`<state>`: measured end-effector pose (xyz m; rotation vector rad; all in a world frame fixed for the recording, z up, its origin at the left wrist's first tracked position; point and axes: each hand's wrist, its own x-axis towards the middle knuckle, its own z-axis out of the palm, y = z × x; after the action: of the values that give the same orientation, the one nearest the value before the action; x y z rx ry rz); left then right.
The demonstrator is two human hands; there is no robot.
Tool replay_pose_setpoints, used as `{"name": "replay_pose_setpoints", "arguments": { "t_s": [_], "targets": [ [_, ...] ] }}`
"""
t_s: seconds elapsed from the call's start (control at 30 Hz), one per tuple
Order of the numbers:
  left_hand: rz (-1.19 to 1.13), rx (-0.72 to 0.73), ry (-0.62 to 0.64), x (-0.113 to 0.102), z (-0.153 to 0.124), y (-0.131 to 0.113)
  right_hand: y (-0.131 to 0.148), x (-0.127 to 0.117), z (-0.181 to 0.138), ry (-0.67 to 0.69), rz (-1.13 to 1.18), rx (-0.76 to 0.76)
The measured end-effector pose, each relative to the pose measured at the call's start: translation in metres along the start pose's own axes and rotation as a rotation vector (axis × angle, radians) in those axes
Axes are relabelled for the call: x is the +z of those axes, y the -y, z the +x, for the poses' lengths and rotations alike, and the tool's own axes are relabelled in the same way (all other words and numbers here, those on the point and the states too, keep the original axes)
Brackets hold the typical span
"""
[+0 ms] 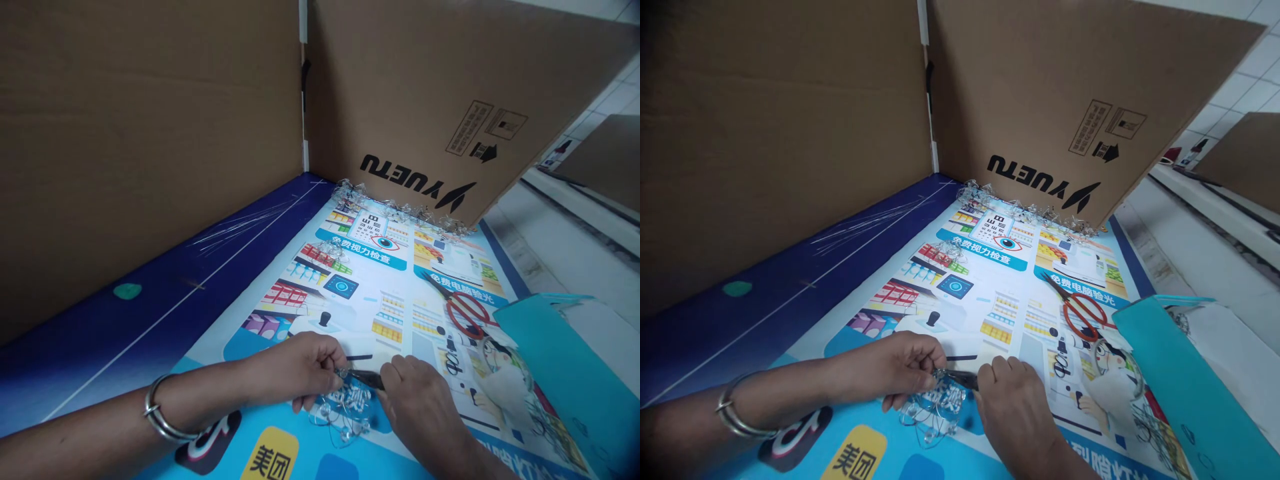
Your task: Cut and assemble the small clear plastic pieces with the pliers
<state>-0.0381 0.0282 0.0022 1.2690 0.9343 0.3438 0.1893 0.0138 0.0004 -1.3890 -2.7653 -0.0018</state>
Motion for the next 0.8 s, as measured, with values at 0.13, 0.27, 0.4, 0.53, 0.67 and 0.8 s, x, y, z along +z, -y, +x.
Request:
{"name": "replay_pose_setpoints", "arguments": {
  "t_s": [0.13,0.27,0.4,0.53,0.67,0.8],
  "targets": [
    [0.011,-0.006,-0.014,0.001,-0.001,-0.002,-0.001,-0.004,0.001,0.056,0.014,-0.003],
    [0.057,0.005,-0.029,0.003,-0.003,-0.008,-0.004,-0.009,0.005,0.149,0.084,0.012],
    [0.088,0.01,-0.029,0.003,-0.003,-0.01,-0.006,-0.014,0.007,0.211,0.136,0.03],
    [0.089,0.0,-0.019,0.004,-0.003,-0.008,-0.007,-0.02,0.008,0.236,0.193,0.028],
    [0.156,0.029,-0.035,0.005,-0.004,-0.01,-0.008,-0.023,0.008,0.242,0.208,0.034],
    [0.26,0.102,-0.083,0.005,-0.004,-0.012,-0.009,-0.021,0.008,0.231,0.2,0.025]
  ]
}}
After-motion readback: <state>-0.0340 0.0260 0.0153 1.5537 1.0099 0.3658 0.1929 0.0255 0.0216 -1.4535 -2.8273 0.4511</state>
